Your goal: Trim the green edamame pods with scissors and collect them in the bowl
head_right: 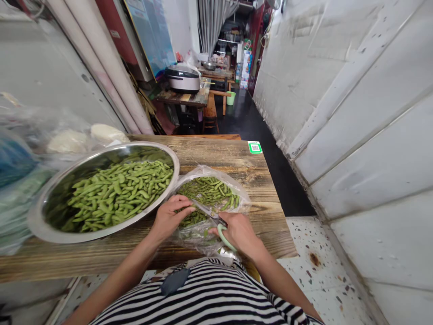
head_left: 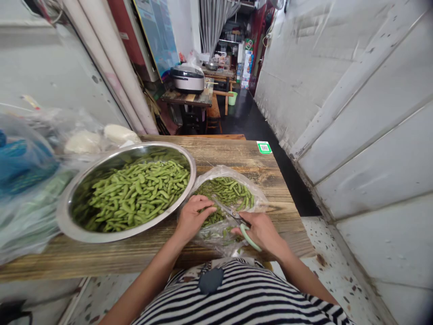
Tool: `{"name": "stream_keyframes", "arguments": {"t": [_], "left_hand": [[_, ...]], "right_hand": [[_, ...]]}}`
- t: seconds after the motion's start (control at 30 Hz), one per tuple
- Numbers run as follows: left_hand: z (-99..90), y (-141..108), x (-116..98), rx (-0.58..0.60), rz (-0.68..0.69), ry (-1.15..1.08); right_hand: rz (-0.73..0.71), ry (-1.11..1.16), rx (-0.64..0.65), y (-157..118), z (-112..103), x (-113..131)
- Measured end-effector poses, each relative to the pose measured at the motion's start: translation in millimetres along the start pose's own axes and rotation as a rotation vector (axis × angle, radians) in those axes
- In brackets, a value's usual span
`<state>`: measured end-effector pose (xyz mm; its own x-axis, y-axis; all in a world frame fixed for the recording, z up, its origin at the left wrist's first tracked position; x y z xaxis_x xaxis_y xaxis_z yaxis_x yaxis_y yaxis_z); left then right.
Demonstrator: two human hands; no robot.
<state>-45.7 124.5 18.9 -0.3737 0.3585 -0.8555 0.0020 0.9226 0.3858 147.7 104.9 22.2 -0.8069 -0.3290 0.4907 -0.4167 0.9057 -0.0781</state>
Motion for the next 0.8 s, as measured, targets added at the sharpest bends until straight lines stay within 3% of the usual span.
{"name": "stream_keyframes", "arguments": {"t": [0.1,0.2,0.33,0.43,0.67,0.8], "left_hand": [[-5.8,2,1,-0.07,-0.033,-0.003],[-7.0,2,7,-0.109,-0.148,-0.075],[5.6,-4,21,-0.091,-0.392,-0.346],[17.0,-10,26,-0.094,-0.555,-0.582],[21.3,-18,30,-0.201,-0.651,-0.68],[25.0,-21,31,-0.168,-0.646,-0.667]], "right_hand": [[0.031,0.122,-0.006,2,6,-7],[0.084,0.316,-0.001,5,11,-16],[0.185,0.665,0.207,4,33,-21],[0.176,0.85,0.324,-1,42,-13],[0.148,0.891,0.419,-9,46,0],[0.176,0.886,0.392,-6,44,2]]}}
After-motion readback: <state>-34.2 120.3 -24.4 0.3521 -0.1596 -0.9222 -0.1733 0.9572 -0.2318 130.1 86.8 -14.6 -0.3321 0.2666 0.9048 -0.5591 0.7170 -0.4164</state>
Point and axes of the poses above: each hand's wrist, its own y-axis towards the middle knuckle, its own z-axis out of the palm, x = y × z, the point moved 9 cm from there along y, towards the middle knuckle, and after that the axes turned 4 degrees about z, right-handed, at the moved point
